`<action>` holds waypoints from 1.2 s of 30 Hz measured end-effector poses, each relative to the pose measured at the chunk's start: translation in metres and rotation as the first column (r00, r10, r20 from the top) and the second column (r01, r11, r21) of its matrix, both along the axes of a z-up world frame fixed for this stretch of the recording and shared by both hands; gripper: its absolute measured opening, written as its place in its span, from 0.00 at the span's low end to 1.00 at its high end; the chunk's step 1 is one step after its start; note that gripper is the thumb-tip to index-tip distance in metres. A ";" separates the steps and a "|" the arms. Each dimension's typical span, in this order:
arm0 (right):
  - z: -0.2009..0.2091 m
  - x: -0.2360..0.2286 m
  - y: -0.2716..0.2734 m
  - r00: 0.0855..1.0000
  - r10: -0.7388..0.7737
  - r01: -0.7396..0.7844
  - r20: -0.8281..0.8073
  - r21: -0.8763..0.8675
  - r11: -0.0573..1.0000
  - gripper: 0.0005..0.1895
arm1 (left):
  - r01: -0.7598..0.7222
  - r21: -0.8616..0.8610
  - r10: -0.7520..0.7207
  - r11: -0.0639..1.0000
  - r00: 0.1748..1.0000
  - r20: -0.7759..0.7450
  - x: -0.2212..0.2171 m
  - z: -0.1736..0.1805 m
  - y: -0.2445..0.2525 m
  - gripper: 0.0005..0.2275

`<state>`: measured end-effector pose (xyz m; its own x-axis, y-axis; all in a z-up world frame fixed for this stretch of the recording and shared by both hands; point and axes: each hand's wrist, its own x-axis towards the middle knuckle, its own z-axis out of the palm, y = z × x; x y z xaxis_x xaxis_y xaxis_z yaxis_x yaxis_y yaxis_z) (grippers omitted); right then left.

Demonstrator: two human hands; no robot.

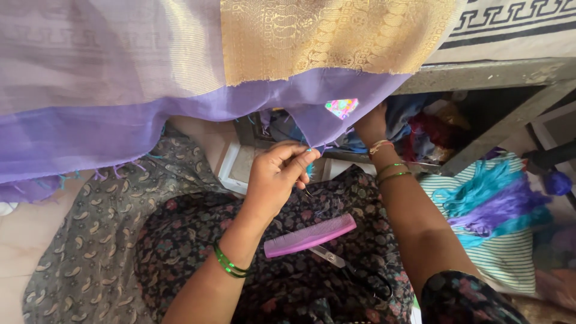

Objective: Tying decorative tassels on the edge of a fabric using a comb and scissors.

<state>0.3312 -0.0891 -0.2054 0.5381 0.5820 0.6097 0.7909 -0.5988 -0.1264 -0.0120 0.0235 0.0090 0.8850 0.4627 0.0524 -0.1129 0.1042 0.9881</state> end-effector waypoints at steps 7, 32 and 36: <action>-0.023 0.016 -0.006 0.998 -0.055 0.057 -0.042 0.056 0.997 0.18 | -0.003 -0.021 0.002 1.000 1.000 -0.031 0.000 -0.002 0.000 0.09; 0.024 -0.019 -0.011 0.996 0.071 -0.072 0.046 0.002 0.997 0.23 | 0.007 -0.024 -0.007 1.000 1.000 -0.007 0.002 -0.011 -0.005 0.08; 0.042 -0.069 -0.025 0.960 0.114 -0.022 -0.256 0.337 0.941 0.19 | 0.016 -0.017 -0.016 1.000 1.000 -0.009 0.004 -0.008 -0.007 0.09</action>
